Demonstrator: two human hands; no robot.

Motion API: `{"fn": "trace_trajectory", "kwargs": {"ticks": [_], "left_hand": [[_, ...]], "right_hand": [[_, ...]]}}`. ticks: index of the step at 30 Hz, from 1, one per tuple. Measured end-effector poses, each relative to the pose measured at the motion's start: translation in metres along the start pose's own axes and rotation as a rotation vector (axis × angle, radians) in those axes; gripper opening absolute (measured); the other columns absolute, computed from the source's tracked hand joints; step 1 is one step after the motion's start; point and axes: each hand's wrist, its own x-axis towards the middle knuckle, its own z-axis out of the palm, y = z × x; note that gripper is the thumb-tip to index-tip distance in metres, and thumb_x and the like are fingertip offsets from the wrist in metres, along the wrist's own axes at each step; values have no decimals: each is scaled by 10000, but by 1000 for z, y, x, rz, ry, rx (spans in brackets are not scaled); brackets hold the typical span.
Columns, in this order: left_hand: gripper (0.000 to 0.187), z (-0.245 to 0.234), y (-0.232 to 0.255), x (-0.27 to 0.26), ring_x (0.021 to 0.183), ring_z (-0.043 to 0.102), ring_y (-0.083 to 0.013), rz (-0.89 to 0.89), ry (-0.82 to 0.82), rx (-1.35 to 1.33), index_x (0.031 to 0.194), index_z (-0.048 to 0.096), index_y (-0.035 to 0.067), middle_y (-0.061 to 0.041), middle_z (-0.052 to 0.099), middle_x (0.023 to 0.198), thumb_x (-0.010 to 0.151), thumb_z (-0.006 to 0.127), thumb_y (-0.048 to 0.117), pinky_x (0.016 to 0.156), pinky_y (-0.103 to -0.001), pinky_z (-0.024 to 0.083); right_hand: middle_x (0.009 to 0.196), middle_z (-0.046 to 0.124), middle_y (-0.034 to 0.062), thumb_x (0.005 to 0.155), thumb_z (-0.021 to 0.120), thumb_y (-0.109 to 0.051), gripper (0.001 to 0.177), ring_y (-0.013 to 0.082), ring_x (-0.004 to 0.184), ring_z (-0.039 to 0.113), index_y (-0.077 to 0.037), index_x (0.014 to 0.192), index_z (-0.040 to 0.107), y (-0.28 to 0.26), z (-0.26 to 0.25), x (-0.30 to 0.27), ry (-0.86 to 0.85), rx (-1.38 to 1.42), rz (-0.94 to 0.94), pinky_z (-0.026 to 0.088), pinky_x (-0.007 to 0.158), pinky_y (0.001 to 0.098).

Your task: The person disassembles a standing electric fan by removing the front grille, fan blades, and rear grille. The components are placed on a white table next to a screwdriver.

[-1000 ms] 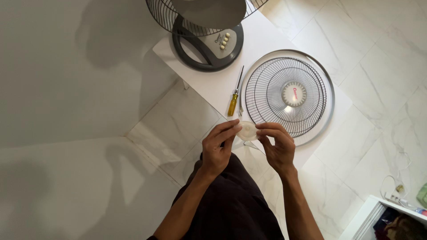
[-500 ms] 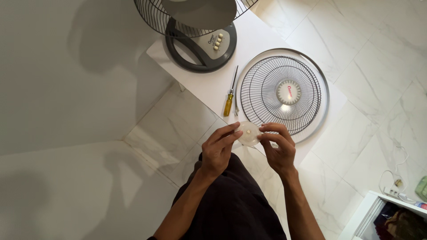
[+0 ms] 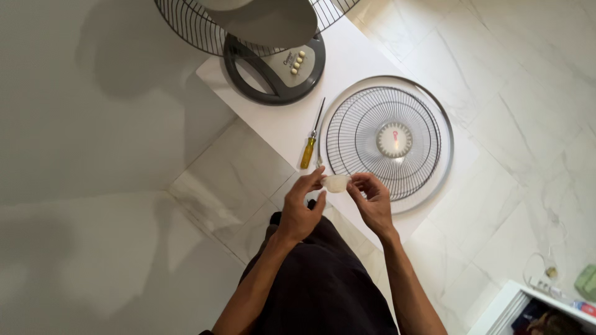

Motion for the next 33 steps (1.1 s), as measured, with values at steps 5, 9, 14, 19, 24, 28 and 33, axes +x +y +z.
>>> {"fn": "trace_trajectory", "kwargs": {"ticks": [5, 9, 14, 19, 24, 28, 33], "left_hand": [[829, 27, -16, 11, 1090, 605, -252, -156, -161, 133, 1533, 422, 80, -136, 524, 1294, 812, 829, 89, 941, -398, 547], [780, 42, -38, 17, 1020, 603, -250, -122, -141, 355, 1505, 469, 91, -111, 528, 1203, 815, 829, 144, 881, -400, 558], [716, 38, -57, 31, 974, 620, -263, -31, -100, 609, 1427, 536, 81, -87, 560, 1099, 807, 849, 254, 860, -417, 555], [733, 25, -72, 51, 983, 641, -289, -1, -112, 652, 1377, 553, 27, -128, 572, 1159, 767, 860, 292, 850, -430, 553], [726, 6, -103, 80, 1003, 625, -307, -93, -66, 699, 1337, 580, 1, -151, 564, 1193, 755, 871, 323, 891, -457, 539], [717, -11, -150, 108, 1025, 597, -291, -191, -69, 740, 1307, 591, -10, -139, 552, 1155, 757, 871, 354, 929, -463, 504], [683, -17, -199, 122, 1024, 567, -280, -265, -78, 819, 1307, 603, 9, -123, 546, 1141, 764, 850, 341, 937, -450, 478]], "right_hand": [[968, 704, 32, 972, 709, -136, 179, 100, 854, 663, -14, 1097, 670, 22, -17, 15, -59, -27, 143, 571, 790, 268], [955, 674, 30, 971, 697, -131, 236, 97, 849, 646, -21, 1166, 625, 38, -21, 30, -131, 29, 183, 576, 786, 257], [970, 676, 25, 986, 687, -139, 211, 93, 806, 607, -8, 1141, 628, 48, -16, 53, -193, 5, 213, 540, 711, 241], [952, 684, 37, 991, 690, -145, 206, 97, 795, 606, -6, 1137, 645, 52, -5, 78, -218, -28, 197, 535, 702, 257], [1007, 734, 62, 961, 664, -136, 225, 172, 866, 697, -28, 1158, 652, 47, 8, 105, -171, -361, 98, 555, 741, 299], [1163, 709, 126, 924, 684, -165, 300, 280, 1098, 666, -48, 1199, 663, 44, 12, 126, -185, -709, -3, 498, 957, 402], [1458, 466, 254, 834, 739, -240, 596, 389, 1387, 412, -36, 1366, 566, 54, 13, 144, -209, -1072, -52, 307, 1118, 538]]}}
